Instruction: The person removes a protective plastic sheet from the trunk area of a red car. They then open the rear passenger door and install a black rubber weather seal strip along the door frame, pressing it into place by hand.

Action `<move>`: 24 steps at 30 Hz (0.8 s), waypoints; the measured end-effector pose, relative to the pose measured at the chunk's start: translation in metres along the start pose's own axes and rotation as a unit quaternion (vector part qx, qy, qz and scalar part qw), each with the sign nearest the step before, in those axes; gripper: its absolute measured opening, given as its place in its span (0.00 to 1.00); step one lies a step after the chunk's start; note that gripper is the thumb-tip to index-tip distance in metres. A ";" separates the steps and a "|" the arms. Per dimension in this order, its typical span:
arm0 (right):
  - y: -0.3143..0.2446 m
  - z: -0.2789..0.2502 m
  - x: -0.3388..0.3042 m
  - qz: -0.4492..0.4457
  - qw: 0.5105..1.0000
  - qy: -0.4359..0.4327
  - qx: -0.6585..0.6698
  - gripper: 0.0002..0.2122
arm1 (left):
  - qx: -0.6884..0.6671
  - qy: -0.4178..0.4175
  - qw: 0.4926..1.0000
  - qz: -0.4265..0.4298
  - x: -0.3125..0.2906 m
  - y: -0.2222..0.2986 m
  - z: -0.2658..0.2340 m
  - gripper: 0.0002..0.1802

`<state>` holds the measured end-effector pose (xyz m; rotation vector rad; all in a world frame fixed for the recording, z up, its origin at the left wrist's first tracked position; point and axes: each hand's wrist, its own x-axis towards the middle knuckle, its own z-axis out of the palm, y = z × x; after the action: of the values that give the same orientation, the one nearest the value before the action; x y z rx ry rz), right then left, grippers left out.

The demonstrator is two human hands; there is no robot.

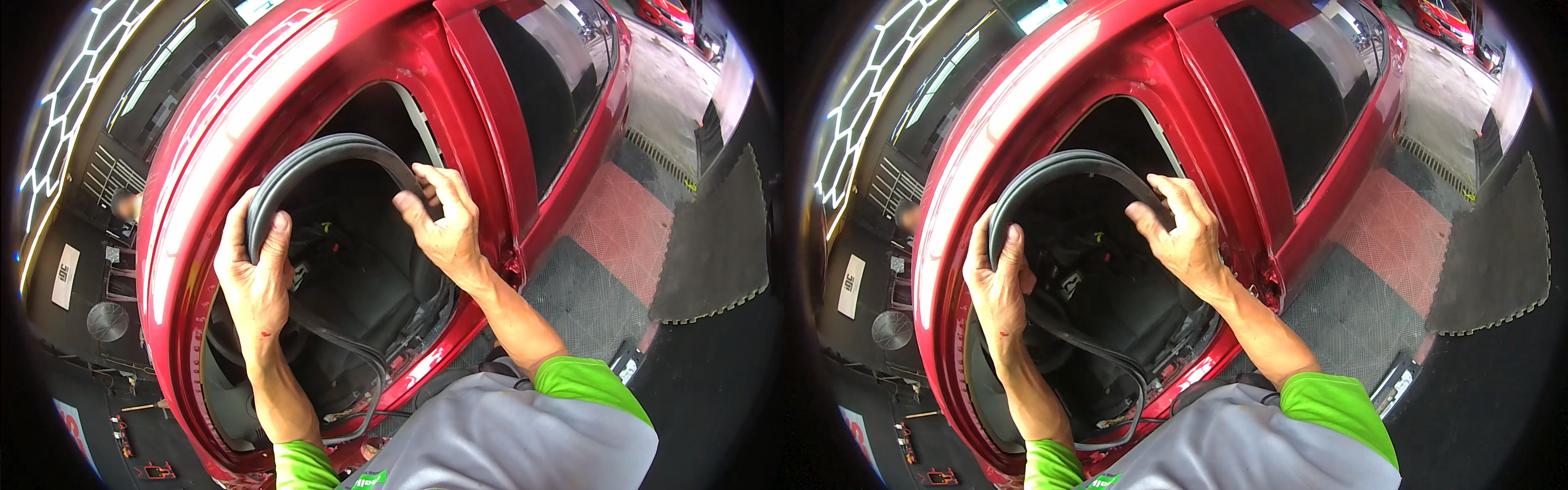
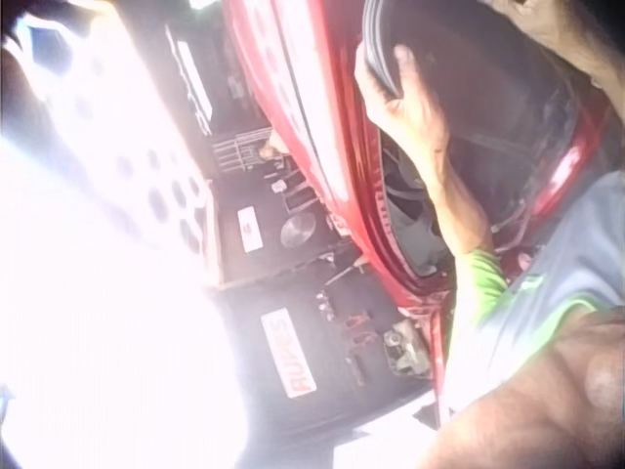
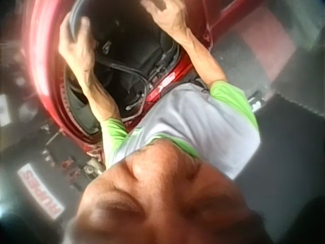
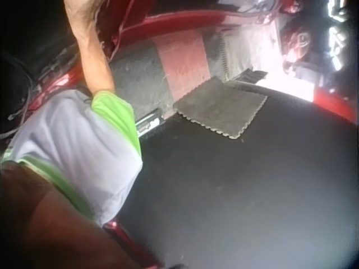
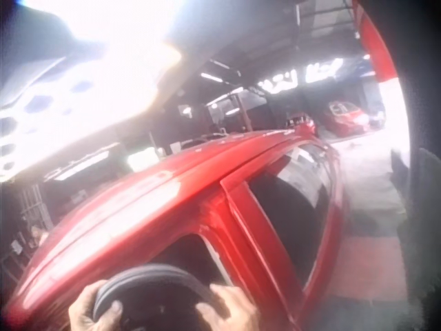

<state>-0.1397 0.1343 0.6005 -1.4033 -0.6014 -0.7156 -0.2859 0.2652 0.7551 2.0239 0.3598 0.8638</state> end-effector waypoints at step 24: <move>0.009 0.005 0.047 -0.020 0.984 0.063 -0.164 0.08 | 0.233 -0.005 0.961 0.149 0.018 -0.005 0.064 0.23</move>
<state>-0.1019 0.1357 0.6298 -1.6369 -0.4251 -0.9606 -0.2278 0.2381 0.7356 2.5648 0.2730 1.0228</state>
